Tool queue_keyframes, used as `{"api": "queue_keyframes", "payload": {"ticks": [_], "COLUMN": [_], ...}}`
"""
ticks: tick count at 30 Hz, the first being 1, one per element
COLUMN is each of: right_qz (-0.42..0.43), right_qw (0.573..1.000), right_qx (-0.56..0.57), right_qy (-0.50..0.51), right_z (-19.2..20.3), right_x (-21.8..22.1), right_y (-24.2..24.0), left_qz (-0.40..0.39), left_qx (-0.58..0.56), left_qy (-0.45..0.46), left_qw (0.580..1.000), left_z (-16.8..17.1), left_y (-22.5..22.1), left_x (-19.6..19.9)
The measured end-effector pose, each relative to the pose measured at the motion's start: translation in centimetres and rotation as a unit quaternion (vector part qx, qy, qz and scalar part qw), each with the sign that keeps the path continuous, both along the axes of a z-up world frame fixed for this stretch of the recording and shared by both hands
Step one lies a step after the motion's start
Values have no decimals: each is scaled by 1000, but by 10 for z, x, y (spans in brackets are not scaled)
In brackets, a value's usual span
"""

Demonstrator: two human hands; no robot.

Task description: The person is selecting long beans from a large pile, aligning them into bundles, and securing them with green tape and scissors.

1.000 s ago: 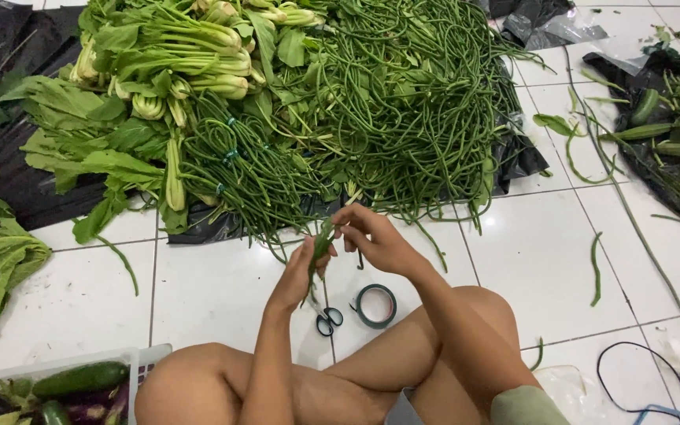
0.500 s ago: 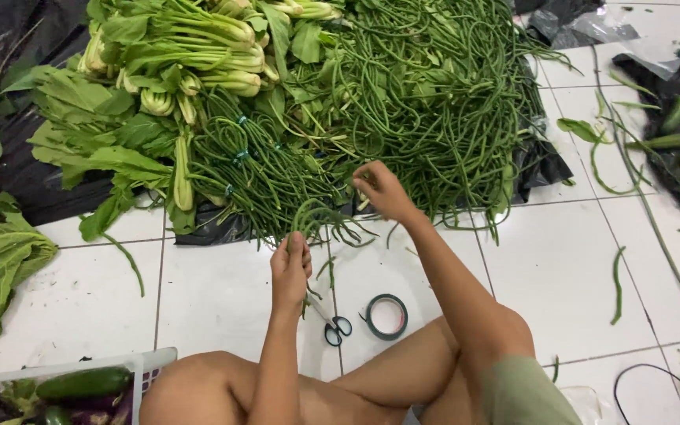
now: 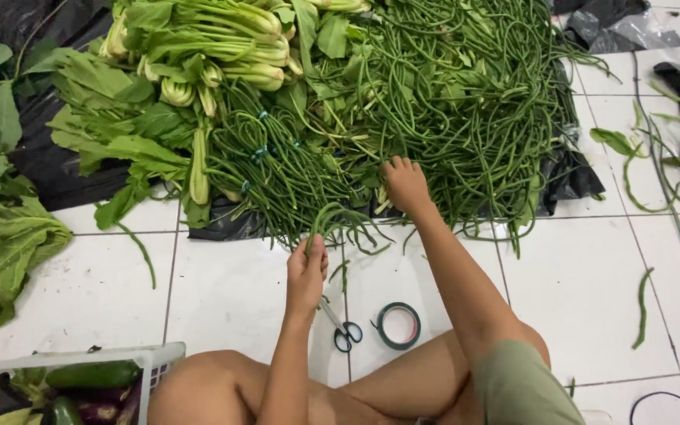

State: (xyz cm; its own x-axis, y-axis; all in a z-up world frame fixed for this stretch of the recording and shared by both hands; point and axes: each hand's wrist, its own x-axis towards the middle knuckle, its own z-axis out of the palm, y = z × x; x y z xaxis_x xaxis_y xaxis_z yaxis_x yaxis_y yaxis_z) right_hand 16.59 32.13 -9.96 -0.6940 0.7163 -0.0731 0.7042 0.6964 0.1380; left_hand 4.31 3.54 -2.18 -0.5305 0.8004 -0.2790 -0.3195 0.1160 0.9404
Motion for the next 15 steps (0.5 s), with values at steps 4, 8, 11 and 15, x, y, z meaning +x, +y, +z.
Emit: {"api": "queue_keyframes", "payload": {"ticks": [4,8,11,15], "right_qz": [107,76,13,57], "right_qw": [982,959,903,831], "right_qx": [99,-23,-162,-178], "right_qy": [122,273,397,523], "right_z": [34,109,162,213], "right_x": [13,23,42,66], "right_y": [-30,-69,-96,-120], "left_qz": [4,3,4,1], "left_qx": [4,10,10,16], "left_qy": [0,21,34,58], "left_qw": [1000,1000,999,998], "left_z": [5,6,4,11], "left_y": [-2,-3,-3,-7], "left_x": [4,4,3,4]}}
